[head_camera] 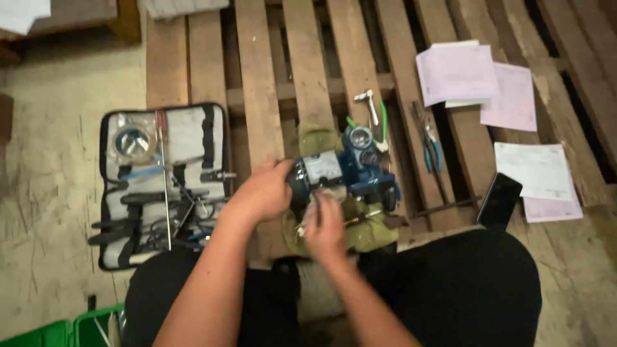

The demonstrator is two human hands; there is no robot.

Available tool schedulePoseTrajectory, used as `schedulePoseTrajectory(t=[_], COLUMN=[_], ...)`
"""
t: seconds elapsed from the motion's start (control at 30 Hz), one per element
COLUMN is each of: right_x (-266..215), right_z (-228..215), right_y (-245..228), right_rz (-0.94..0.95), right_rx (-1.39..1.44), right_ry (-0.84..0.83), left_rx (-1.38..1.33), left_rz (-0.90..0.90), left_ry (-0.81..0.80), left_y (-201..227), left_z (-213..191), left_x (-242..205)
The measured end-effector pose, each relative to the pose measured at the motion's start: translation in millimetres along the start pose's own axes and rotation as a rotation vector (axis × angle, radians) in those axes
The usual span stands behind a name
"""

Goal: The person disassembles a small electric motor by removing screws from the end cap, then reassembles it by placing the end cap back and tightening the screws. The person also wipes the motor body with a cloth.

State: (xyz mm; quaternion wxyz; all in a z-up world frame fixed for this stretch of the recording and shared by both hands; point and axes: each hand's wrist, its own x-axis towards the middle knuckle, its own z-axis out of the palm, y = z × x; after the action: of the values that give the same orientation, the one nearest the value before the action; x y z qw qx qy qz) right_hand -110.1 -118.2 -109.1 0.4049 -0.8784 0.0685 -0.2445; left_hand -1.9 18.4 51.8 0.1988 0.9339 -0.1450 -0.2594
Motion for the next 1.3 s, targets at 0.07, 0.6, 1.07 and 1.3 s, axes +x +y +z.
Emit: schedulePoseTrajectory(t=[0.07,0.6,1.07,1.3], right_x=[-9,18,35,28], right_z=[-1,-14,-15,-20], right_y=[47,26,29,32], right_rz=[0.110,-0.027,0.199,0.295], right_rx=[-0.027,0.028,-0.165,-0.168], right_ry=[0.004,0.058,-0.245,-0.213], left_rx=[-0.016,-0.038,-0.075,-0.101], left_rz=[-0.004,0.137,0.098,0.129], left_ry=[-0.019,0.041,0.044,0.074], left_y=[-1,33,31,36], left_z=[4,15,26,20], left_x=[0,15,24,16])
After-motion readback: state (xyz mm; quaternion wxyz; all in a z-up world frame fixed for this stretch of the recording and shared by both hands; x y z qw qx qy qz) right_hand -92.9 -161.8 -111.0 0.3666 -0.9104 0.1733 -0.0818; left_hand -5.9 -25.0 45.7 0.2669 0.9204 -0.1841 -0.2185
